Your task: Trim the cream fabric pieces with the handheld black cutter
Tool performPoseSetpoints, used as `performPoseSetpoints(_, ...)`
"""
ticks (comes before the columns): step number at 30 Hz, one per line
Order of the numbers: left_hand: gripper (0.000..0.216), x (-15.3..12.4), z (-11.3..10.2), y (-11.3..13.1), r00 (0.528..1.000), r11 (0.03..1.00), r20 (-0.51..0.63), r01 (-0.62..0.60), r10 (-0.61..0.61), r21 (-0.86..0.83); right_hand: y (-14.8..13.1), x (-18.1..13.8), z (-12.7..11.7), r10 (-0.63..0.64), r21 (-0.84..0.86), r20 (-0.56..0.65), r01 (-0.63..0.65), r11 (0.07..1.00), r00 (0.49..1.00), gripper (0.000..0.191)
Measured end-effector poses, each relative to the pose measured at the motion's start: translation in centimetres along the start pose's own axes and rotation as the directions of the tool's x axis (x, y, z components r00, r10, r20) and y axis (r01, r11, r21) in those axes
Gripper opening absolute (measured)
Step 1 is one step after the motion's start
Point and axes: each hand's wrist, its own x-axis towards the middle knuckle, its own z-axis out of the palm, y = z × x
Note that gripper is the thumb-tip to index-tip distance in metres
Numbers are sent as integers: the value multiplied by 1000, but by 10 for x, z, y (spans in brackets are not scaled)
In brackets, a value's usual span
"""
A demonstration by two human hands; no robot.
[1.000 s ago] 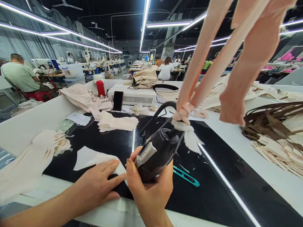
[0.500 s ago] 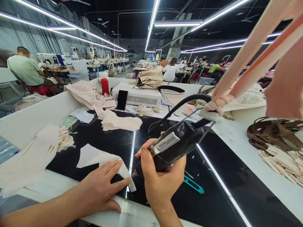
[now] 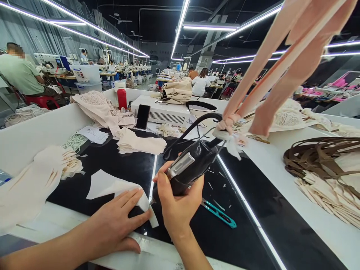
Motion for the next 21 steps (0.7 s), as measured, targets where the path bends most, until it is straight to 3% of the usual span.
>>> performPoseSetpoints(9, 77, 1, -2, -1, 1000, 1000, -16, -17, 17, -27, 4, 6, 5, -2, 14, 0, 2, 1000, 1000, 33)
performPoseSetpoints(13, 78, 1, -4, 0, 1000, 1000, -16, -19, 19, -19, 8, 7, 7, -10, 2, 27, 10, 1000, 1000, 23)
performPoseSetpoints(21, 78, 4, -8, -2, 999, 1000, 32, -10, 11, -28, 12, 12, 9, -16, -10, 1, 16, 1000, 1000, 21)
